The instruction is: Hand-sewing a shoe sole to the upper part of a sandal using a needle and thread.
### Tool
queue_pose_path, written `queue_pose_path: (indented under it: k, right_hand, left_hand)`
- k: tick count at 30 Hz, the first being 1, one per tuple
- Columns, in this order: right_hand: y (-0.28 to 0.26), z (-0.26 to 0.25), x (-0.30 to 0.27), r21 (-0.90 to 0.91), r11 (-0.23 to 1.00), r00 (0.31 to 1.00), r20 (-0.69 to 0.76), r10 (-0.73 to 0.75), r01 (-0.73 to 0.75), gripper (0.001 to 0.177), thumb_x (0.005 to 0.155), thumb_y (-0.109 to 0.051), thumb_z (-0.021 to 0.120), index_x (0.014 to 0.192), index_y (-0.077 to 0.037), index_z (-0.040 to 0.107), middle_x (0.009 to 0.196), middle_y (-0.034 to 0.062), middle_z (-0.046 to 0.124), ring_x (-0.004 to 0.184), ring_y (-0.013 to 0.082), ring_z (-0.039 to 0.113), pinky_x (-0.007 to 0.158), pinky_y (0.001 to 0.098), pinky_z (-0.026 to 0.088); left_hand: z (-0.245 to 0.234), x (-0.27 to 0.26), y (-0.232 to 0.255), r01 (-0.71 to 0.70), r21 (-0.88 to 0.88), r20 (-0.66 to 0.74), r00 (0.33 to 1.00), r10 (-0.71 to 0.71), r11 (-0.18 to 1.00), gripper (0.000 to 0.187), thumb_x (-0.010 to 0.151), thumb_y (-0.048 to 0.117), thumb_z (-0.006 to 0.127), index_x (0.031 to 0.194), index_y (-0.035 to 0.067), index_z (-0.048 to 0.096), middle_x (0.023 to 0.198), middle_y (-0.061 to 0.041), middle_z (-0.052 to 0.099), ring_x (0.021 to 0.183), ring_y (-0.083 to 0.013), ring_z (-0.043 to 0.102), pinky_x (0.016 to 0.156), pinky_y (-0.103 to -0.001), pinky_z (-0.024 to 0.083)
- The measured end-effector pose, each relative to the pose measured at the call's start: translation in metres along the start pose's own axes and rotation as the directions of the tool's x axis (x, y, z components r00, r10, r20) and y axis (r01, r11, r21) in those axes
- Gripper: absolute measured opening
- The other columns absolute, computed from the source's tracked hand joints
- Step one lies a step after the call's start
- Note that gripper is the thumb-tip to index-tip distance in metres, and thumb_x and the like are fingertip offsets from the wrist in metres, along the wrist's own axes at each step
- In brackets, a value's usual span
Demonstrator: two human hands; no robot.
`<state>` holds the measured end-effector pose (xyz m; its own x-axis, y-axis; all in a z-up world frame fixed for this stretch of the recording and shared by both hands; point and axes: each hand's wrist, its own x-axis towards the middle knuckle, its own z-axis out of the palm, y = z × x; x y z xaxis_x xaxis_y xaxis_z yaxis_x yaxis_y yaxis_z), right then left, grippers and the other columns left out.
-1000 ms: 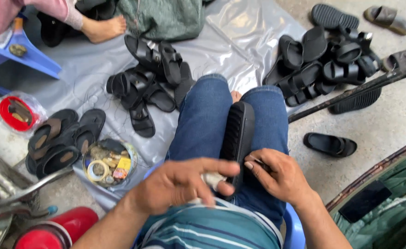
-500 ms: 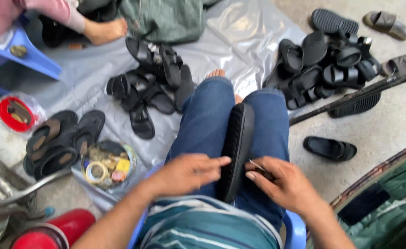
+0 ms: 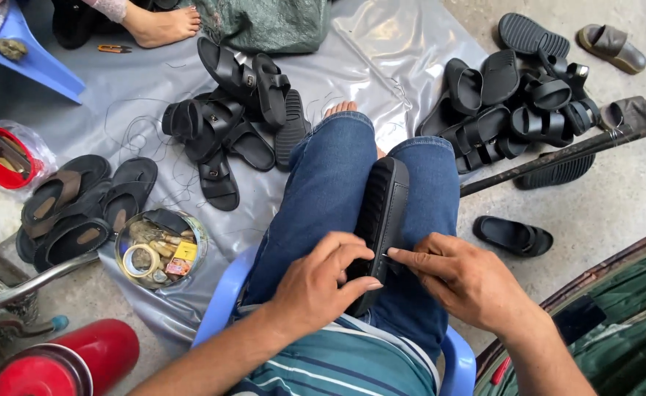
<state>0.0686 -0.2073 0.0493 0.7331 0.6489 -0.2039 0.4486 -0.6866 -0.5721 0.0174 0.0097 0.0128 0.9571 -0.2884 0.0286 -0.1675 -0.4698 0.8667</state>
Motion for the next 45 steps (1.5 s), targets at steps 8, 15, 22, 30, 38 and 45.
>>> queue_pose_path:
  k: [8, 15, 22, 30, 38, 45]
  right_hand:
    - [-0.001, 0.003, -0.001, 0.036, 0.997, 0.998, 0.015, 0.063, -0.063, 0.047, 0.067, -0.005, 0.059, 0.11, -0.025, 0.065, 0.072, -0.003, 0.057, 0.054, 0.0115, 0.054, 0.047, 0.0264, 0.044]
    - [-0.013, 0.005, -0.001, -0.129, 0.99, 0.998, -0.01, 0.062, -0.063, 0.052, 0.064, -0.006, 0.061, 0.111, -0.028, 0.064, 0.074, -0.004, 0.057, 0.059, 0.012, 0.056, 0.05, 0.0268, 0.047]
    - [-0.041, 0.008, 0.001, -0.495, 0.858, 0.988, -0.009, 0.155, -0.139, 0.042, 0.07, -0.017, 0.058, 0.111, -0.025, 0.061, 0.081, -0.0013, 0.051, 0.06, 0.0172, 0.055, 0.05, 0.0295, 0.05]
    - [-0.014, 0.024, 0.006, 0.066, 0.998, 0.974, -0.224, 0.033, -0.018, 0.033, 0.065, -0.002, 0.063, 0.095, -0.016, 0.07, 0.067, -0.0034, 0.057, 0.046, 0.0098, 0.047, 0.043, 0.0225, 0.038]
    - [-0.029, 0.019, 0.003, -0.146, 0.985, 0.963, -0.265, 0.052, -0.093, 0.021, 0.067, -0.004, 0.064, 0.086, -0.012, 0.066, 0.078, -0.0042, 0.062, 0.053, 0.0129, 0.053, 0.05, 0.0247, 0.042]
    - [-0.027, 0.015, 0.003, -0.142, 0.986, 0.971, -0.231, 0.057, -0.092, 0.023, 0.068, -0.006, 0.067, 0.09, -0.011, 0.068, 0.083, -0.0028, 0.067, 0.048, 0.0093, 0.055, 0.044, 0.0221, 0.045]
  left_hand:
    - [0.012, -0.004, 0.001, 0.018, -0.082, -0.127, 0.991, -0.029, 0.996, 0.025, 0.074, 0.013, 0.068, 0.096, 0.006, 0.059, 0.097, -0.004, 0.061, 0.069, -0.0141, 0.063, 0.059, -0.023, 0.053]
    - [0.012, -0.006, 0.002, -0.011, -0.062, -0.162, 0.987, 0.001, 0.998, 0.026, 0.073, 0.01, 0.069, 0.097, 0.006, 0.059, 0.096, -0.004, 0.061, 0.069, -0.0139, 0.064, 0.057, -0.022, 0.054]
    - [0.013, -0.007, 0.003, -0.094, -0.043, -0.255, 0.964, 0.08, 0.995, 0.024, 0.072, 0.007, 0.071, 0.095, 0.002, 0.066, 0.095, -0.007, 0.065, 0.07, -0.015, 0.066, 0.058, -0.022, 0.055]
    - [0.014, -0.011, -0.009, -0.126, -0.097, -0.297, 0.95, 0.092, 0.987, 0.025, 0.072, 0.006, 0.073, 0.096, 0.006, 0.066, 0.096, -0.005, 0.064, 0.07, -0.0138, 0.064, 0.059, -0.021, 0.054]
    - [0.015, -0.008, 0.0, -0.166, -0.071, -0.245, 0.959, 0.144, 0.984, 0.021, 0.076, 0.008, 0.07, 0.096, 0.006, 0.066, 0.099, -0.004, 0.062, 0.058, -0.0154, 0.059, 0.049, -0.025, 0.05]
    - [-0.032, -0.002, -0.035, 0.012, 0.183, 0.072, 0.997, -0.026, 0.983, 0.013, 0.078, 0.021, 0.057, 0.082, 0.016, 0.069, 0.069, -0.004, 0.057, 0.054, -0.0255, 0.056, 0.05, -0.037, 0.046]
